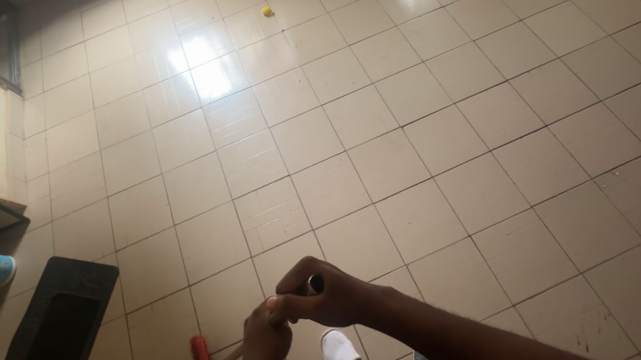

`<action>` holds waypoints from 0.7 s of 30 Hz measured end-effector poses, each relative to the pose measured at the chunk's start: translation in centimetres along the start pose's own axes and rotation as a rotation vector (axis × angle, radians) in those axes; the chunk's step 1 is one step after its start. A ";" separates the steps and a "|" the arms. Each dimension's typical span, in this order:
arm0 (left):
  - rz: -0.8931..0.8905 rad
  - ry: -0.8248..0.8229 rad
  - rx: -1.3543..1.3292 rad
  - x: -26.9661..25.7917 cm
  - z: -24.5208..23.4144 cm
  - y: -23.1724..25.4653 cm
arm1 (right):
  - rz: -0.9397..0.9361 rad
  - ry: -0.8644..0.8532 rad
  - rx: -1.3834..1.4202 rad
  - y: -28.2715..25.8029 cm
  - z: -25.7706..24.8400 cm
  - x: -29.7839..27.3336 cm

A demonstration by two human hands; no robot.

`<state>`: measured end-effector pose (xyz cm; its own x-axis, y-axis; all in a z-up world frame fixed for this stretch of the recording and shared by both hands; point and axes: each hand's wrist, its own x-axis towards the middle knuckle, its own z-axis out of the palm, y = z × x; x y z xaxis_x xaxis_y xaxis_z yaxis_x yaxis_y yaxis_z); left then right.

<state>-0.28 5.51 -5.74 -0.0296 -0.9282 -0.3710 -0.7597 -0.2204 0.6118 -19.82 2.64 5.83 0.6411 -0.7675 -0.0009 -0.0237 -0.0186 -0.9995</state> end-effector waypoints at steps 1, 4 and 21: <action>0.007 0.001 -0.002 0.5 1.0 0.0 | -0.002 0.004 -0.007 0.2 -0.5 -0.5; -0.002 0.011 -0.061 1.7 4.2 0.2 | -0.016 -0.013 -0.004 0.5 -2.1 -2.1; 0.473 -0.077 -0.124 2.2 6.2 25.4 | 0.002 0.235 -0.348 -16.0 -14.6 -9.7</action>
<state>-23.65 -0.32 4.68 -0.4039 -0.9112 -0.0808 -0.5684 0.1808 0.8026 -36.85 1.06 22.28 0.4497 -0.8921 0.0439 -0.3088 -0.2014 -0.9296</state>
